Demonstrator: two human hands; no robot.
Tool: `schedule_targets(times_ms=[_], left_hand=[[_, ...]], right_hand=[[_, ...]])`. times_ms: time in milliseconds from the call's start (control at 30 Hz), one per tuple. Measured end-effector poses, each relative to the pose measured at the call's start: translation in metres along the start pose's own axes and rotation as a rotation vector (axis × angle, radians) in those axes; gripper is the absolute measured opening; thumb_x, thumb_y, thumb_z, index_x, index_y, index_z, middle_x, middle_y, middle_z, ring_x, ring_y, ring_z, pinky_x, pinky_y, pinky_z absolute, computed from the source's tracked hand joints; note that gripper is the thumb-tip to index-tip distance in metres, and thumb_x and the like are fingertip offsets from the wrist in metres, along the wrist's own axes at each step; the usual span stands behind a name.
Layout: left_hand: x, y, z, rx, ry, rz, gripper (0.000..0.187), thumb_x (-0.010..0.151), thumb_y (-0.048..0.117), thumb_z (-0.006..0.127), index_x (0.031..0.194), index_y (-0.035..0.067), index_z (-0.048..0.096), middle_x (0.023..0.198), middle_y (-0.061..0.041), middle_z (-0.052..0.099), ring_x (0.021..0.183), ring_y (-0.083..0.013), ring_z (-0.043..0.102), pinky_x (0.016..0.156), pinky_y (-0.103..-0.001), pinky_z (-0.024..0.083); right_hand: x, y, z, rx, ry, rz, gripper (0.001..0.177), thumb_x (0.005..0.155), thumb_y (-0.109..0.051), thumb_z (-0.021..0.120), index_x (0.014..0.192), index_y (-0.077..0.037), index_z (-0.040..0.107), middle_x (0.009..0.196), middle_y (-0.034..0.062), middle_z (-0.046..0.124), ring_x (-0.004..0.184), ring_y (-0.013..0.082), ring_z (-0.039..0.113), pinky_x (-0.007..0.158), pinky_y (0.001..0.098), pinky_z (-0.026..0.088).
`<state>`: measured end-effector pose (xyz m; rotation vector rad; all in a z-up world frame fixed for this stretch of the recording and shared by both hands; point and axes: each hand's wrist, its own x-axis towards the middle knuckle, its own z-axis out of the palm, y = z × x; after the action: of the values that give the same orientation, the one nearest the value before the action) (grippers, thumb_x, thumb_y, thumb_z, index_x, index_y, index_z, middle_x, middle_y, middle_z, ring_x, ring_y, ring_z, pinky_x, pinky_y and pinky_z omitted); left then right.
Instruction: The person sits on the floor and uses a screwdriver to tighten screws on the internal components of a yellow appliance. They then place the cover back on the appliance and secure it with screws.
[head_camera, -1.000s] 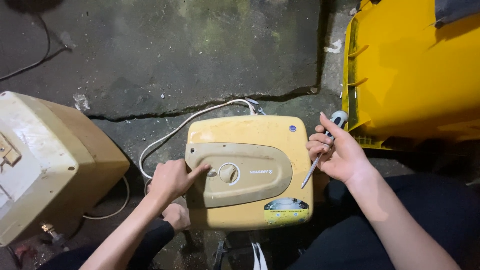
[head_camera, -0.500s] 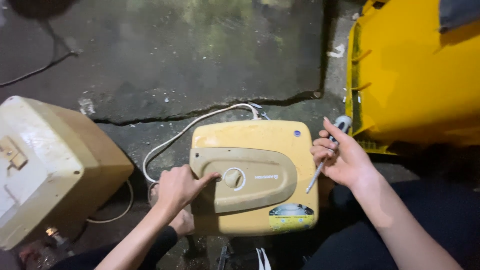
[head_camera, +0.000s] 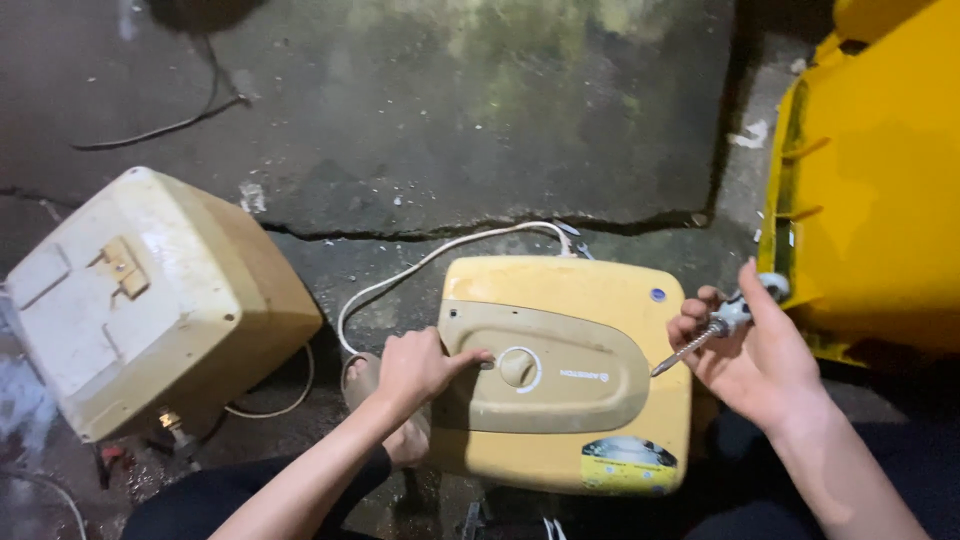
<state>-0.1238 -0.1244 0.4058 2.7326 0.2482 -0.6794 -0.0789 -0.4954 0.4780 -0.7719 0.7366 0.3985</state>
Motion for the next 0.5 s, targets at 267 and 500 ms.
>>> schedule_targets(times_ms=[267, 500], left_hand=[[0.013, -0.016, 0.009, -0.147, -0.024, -0.001, 0.102, 0.061, 0.09, 0.064, 0.101, -0.004, 0.068, 0.083, -0.017, 0.075, 0.07, -0.032, 0.074, 0.07, -0.039, 0.059], [0.025, -0.023, -0.034, -0.228, -0.189, -0.059, 0.101, 0.069, 0.09, 0.043, 0.101, -0.002, 0.068, 0.092, -0.014, 0.072, 0.084, -0.0216, 0.073, 0.078, -0.037, 0.063]], right_hand=[[0.002, 0.014, 0.012, -0.134, -0.162, 0.044, 0.061, 0.116, -0.074, 0.042, 0.108, -0.015, 0.059, 0.082, 0.0001, 0.056, 0.066, 0.0114, 0.053, 0.054, 0.024, 0.048], [0.006, 0.025, 0.027, -0.164, -0.162, 0.101, 0.056, 0.114, -0.072, 0.049, 0.109, -0.017, 0.057, 0.087, -0.0025, 0.059, 0.057, 0.0008, 0.05, 0.045, 0.0094, 0.045]])
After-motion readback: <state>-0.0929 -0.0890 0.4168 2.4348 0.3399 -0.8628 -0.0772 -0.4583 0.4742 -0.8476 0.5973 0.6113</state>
